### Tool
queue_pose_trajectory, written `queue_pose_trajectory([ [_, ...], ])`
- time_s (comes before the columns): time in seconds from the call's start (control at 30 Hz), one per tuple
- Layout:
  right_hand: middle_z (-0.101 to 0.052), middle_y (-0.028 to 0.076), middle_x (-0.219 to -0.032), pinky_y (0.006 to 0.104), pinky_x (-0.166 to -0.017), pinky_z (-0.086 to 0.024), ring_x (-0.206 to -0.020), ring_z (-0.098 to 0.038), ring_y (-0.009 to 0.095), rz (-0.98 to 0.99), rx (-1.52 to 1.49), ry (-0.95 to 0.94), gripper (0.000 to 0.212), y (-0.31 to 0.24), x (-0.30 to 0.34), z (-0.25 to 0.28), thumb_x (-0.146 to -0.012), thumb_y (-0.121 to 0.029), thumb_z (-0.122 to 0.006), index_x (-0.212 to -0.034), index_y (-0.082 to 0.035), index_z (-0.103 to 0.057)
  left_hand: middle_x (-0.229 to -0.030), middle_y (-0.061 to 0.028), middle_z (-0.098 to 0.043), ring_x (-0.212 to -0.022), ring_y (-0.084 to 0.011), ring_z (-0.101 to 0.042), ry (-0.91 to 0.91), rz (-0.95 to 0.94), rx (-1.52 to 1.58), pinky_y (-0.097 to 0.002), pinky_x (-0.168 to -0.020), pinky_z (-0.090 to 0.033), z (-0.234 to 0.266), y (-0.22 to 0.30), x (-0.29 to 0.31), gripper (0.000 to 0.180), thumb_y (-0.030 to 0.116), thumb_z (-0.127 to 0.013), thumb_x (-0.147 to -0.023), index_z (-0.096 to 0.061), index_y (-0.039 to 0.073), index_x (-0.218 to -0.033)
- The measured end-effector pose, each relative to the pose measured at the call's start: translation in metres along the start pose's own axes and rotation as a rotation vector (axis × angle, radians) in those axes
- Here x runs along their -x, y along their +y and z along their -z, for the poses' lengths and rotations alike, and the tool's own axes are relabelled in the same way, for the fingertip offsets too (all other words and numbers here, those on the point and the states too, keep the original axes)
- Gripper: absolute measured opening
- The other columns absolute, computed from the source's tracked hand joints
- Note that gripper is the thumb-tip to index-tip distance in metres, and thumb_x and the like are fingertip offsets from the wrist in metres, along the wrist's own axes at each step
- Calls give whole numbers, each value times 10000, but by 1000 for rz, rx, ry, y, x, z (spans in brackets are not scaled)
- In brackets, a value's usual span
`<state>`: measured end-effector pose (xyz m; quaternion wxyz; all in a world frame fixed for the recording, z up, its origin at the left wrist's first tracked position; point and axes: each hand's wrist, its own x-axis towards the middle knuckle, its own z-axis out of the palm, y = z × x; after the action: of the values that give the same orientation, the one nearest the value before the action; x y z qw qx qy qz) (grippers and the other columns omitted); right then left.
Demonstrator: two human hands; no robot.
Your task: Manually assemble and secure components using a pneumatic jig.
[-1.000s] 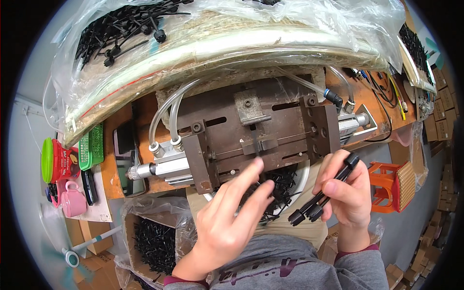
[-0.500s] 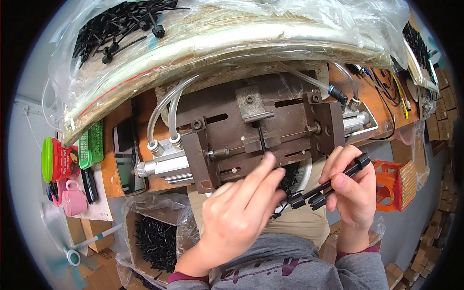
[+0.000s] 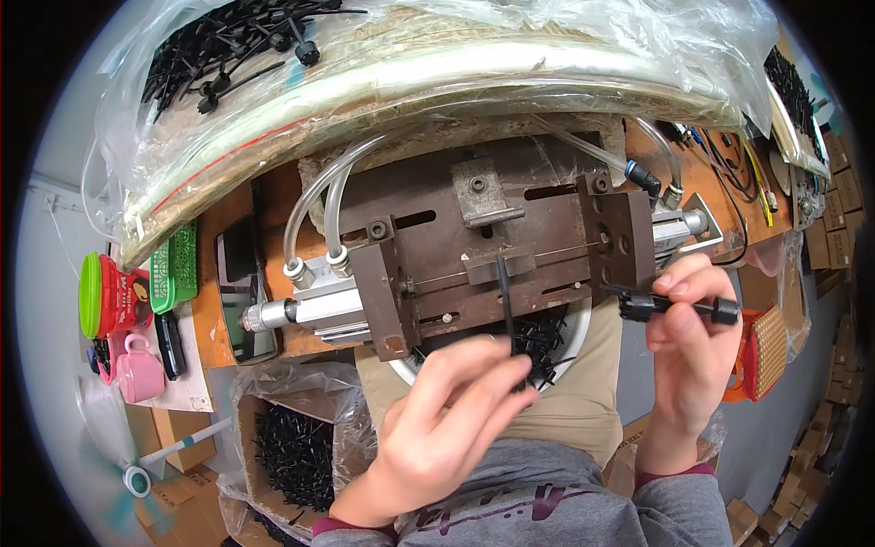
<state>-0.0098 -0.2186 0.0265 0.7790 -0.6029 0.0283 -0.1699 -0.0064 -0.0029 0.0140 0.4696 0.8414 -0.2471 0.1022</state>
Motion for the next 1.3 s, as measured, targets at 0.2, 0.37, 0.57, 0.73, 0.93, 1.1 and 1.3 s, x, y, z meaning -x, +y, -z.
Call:
queue_pose_trajectory([
  [0.2, -689, 137, -1038, 320, -804, -525, -930, -660, 241, 406, 692, -39, 181, 2, 9, -9, -782, 67, -752, -934, -10, -692, -1205, -181, -693, -599, -191, -667, -36, -133, -420, -264, -554, -527, -20, -14, -7, 275, 72, -844, -684, -727, 4, -924],
  [0.37, -723, 133, -1041, 330, -743, -543, -845, -676, 247, 682, 850, -146, 235, 4, 12, -8, -758, 42, -768, -968, -45, -711, -1198, -155, -702, -597, -192, -665, -62, -141, -504, -256, -526, -503, -22, -13, -15, 275, 94, -847, -685, -726, 13, -919],
  [0.57, -708, 153, -1107, 310, -722, -572, -860, -689, 247, 800, 1033, -349, 329, 5, 13, -8, -702, -10, -718, -1029, 10, -746, -1136, -163, -719, -671, -180, -701, -24, -74, -87, -259, -603, -556, -14, -7, -13, 318, 49, -861, -682, -722, 3, -965],
  [0.73, -685, 173, -1178, 286, -673, -584, -841, -698, 221, 822, 923, -533, 440, 16, 10, -15, -636, -85, -700, -1052, 53, -743, -951, -133, -737, -783, -201, -718, -57, -43, 293, -294, -688, -582, -3, 7, -4, 367, 51, -905, -660, -707, 7, -965],
  [0.93, -623, 135, -1114, 295, -670, -581, -820, -677, 223, 786, 904, -464, 494, 21, 14, -21, -618, -33, -720, -1107, 40, -737, -885, -109, -730, -783, -200, -700, -15, -67, 266, -280, -684, -557, 0, 7, -4, 402, 46, -922, -622, -704, 14, -959],
  [1.1, -585, 83, -1022, 273, -681, -554, -802, -629, 187, 767, 994, -286, 490, 22, 18, -17, -658, 131, -748, -1135, 23, -734, -885, -100, -725, -792, -198, -695, 44, -47, 213, -288, -674, -556, -4, 4, -2, 377, 21, -910, -622, -714, 26, -944],
  [1.3, -711, 112, -972, 281, -683, -561, -808, -692, 220, 655, 901, -119, 420, 24, 15, -7, -687, 104, -835, -1073, 33, -685, -1109, -164, -704, -804, -237, -691, 37, -147, -258, -314, -698, -572, -16, -16, -5, 325, 12, -833, -646, -746, -12, -958],
])
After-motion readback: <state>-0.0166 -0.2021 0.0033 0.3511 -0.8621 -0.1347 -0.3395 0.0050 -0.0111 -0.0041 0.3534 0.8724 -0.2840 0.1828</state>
